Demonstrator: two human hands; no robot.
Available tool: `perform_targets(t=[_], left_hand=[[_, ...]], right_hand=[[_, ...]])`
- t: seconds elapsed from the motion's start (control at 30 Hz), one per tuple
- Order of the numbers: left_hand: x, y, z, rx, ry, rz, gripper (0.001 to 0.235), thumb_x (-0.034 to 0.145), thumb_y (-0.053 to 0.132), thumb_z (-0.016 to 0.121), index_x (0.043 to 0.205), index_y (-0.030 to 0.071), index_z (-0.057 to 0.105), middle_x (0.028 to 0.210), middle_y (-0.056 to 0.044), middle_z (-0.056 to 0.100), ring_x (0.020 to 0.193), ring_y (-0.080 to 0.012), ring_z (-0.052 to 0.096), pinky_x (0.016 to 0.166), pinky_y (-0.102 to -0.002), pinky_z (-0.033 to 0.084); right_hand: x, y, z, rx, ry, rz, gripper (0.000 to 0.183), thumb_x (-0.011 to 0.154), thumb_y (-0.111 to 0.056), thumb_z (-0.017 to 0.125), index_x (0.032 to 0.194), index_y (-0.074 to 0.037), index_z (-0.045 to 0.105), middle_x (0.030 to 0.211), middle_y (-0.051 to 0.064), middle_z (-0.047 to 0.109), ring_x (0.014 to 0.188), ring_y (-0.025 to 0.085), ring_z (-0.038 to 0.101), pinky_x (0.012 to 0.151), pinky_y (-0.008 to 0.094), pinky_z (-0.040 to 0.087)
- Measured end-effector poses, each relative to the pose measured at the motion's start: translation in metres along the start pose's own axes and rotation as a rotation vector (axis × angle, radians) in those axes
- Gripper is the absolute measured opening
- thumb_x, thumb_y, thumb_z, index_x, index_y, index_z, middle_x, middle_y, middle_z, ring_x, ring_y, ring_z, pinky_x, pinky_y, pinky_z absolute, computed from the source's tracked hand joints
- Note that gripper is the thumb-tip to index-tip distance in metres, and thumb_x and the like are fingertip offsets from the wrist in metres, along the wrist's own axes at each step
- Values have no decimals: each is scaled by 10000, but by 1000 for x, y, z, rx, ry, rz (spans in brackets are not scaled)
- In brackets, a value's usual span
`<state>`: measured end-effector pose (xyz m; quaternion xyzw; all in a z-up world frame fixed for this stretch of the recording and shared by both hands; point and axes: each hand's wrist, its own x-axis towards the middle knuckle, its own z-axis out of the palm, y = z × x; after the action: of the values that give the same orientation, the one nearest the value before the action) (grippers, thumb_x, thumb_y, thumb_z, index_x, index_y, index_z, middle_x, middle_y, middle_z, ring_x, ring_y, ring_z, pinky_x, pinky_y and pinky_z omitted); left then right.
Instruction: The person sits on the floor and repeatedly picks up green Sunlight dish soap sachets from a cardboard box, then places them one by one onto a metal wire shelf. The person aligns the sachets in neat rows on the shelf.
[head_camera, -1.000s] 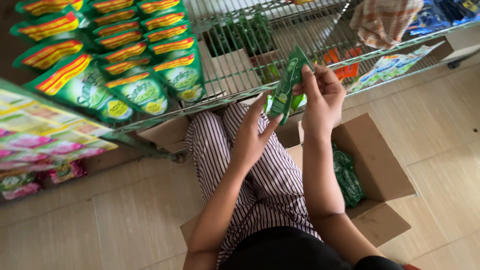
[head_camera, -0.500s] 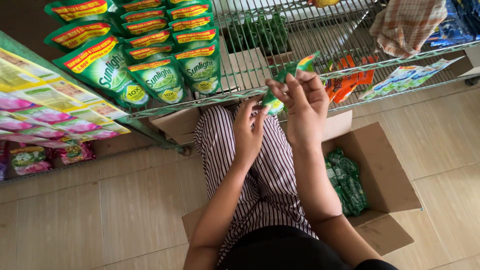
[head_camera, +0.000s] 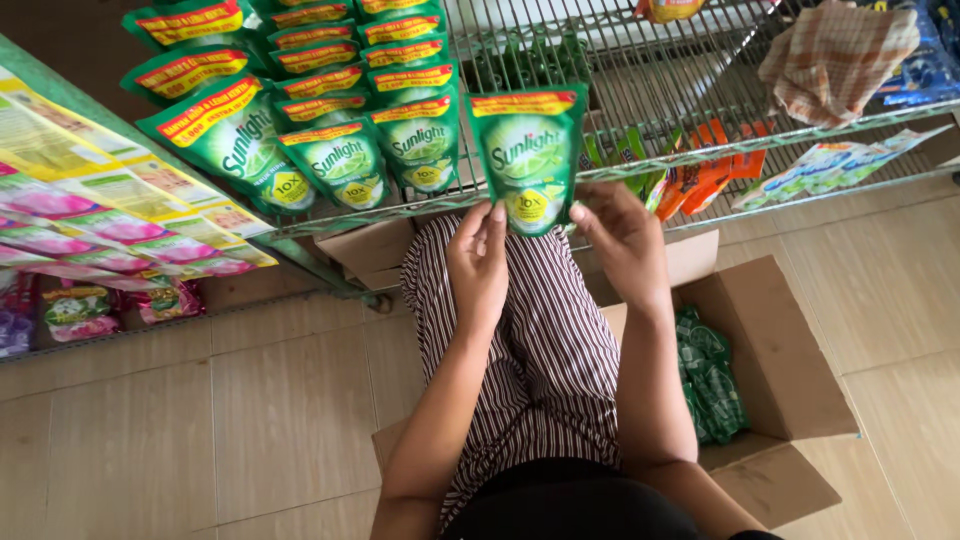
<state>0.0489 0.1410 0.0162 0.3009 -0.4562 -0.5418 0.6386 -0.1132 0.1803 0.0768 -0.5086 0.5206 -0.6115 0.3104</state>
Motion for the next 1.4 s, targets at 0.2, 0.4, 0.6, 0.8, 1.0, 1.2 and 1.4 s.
perform_targets(t=[0.2,0.4,0.6,0.8,1.0,1.2,1.4], left_hand=[[7,25,-2,35,51,59,243,1091,207,583,1176,-9,653,1019,-8,696,923,-64,644,808,-216,519],[3,39,-12,415,115,169,207,1083,172,610,1060,-16,693,797,1,645,700,-46,535,603,-213,427],[9,38,-14,347,85,216,196,1087,155,621,1050,-23,693,818,-27,663,751,-55,598,660,-258,504],[13,35,-14,524,-3,283,136,1061,109,621,1061,-3,696,811,-59,705,706,-104,673,607,-293,509],[9,26,-7,625,-88,262,107,1058,82,600,1050,19,686,765,-73,676,600,-126,623,515,-296,453],[7,17,-9,678,-91,260,119,1050,98,613,1087,21,695,801,-78,677,613,-139,615,525,-313,468],[11,16,-19,659,-64,440,126,1075,96,603,1160,38,675,1021,-113,708,858,-203,693,726,-344,574]], right_hand=[[-5,24,24,263,-13,5,118,985,-16,714,1086,26,669,987,57,725,881,102,709,820,258,604],[-5,34,37,178,21,17,69,995,11,704,1012,9,637,864,38,693,762,78,665,696,219,534],[-5,33,31,68,13,-53,70,1026,19,673,1009,-3,608,831,14,647,729,44,593,662,195,463],[0,27,16,29,-12,35,65,1020,-21,698,1049,-1,643,857,4,678,732,34,577,656,185,449],[6,26,-2,146,-87,45,108,1029,-54,664,1113,11,643,853,25,700,683,59,613,628,207,473],[7,28,-1,70,-72,-4,132,1090,-58,588,1083,42,674,887,97,751,741,119,703,661,245,558],[6,35,7,61,-27,-25,128,1083,-51,594,1077,54,665,915,107,749,818,161,760,687,257,598]])
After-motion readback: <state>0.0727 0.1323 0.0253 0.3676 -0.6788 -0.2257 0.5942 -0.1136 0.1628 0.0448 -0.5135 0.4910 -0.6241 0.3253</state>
